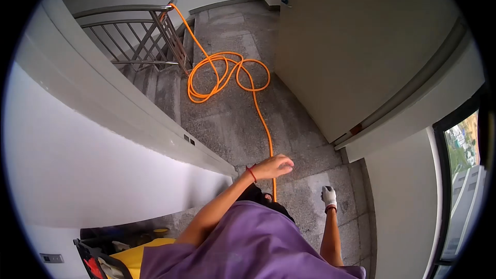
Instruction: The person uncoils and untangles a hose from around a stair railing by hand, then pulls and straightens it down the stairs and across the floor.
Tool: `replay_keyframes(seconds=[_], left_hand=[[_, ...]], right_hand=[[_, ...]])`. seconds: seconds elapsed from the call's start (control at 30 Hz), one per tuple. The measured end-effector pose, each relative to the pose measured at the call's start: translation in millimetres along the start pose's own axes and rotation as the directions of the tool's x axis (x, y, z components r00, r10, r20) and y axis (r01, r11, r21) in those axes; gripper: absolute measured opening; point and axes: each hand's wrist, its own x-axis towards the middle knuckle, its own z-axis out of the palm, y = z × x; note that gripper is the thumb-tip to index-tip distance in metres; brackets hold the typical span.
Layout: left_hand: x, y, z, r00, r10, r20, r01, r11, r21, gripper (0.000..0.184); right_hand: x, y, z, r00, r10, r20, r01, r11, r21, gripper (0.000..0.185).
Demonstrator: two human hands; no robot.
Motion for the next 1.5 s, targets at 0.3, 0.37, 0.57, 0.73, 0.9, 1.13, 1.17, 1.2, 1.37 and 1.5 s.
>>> replay_keyframes(seconds=[0.3,0.37,0.57,0.73,0.9,1.13,1.17,1.2,1.37,1.5], left_hand=[[40.4,-310.7,-117.7,0.489,-0.823,-0.289,0.829,0.542,-0.137,0.039],[42.3,-314.7,-161.3,0.429,-0.866,-0.258,0.839,0.488,-0.242,0.041],[55.1,-351.1,-287.3,0.213,-0.927,-0.308,0.694,0.366,-0.621,0.042],[54.7,-417.6,-358.8,0.092,-0.950,-0.298,0.482,0.304,-0.822,0.037],[69.0,-444.5,-380.9,-0.016,-0.963,-0.270,0.167,0.264,-0.950,0.029],[122.6,-410.5,-393.6,-0.180,-0.971,-0.157,-0.067,0.171,-0.983,0.042],[128.8,-414.0,-396.6,-0.197,-0.970,-0.145,-0.102,0.168,-0.981,0.042],[133.7,-419.6,-396.1,-0.243,-0.965,-0.098,-0.197,0.148,-0.969,0.045],[145.8,-462.7,-452.2,-0.330,-0.944,-0.014,-0.482,0.181,-0.857,0.048],[163.1,-504.6,-545.8,-0.394,-0.913,0.105,-0.431,0.083,-0.899,0.043]], right_hand=[[97.0,-448.8,203.1,0.642,-0.659,0.392,0.721,0.693,-0.016,0.027],[128.9,-453.1,222.8,0.651,-0.589,0.480,0.692,0.720,-0.055,0.029],[290.3,-266.8,169.5,0.892,0.140,0.430,0.130,0.831,-0.540,0.027],[312.0,-317.3,92.9,0.763,0.630,0.144,-0.572,0.762,-0.304,0.021],[488.5,-417.8,133.6,0.807,0.558,0.194,-0.479,0.810,-0.339,0.026],[592.3,-802.6,508.2,0.708,-0.082,0.702,0.385,0.877,-0.286,0.031],[589.7,-845.8,568.9,0.625,-0.198,0.755,0.503,0.842,-0.195,0.031],[587.9,-888.2,629.5,0.528,-0.309,0.791,0.605,0.791,-0.094,0.031],[491.2,-1050.2,852.8,0.166,-0.367,0.915,0.739,0.660,0.131,0.051],[464.9,-1088.7,980.2,0.128,-0.254,0.959,0.711,0.697,0.089,0.068]])
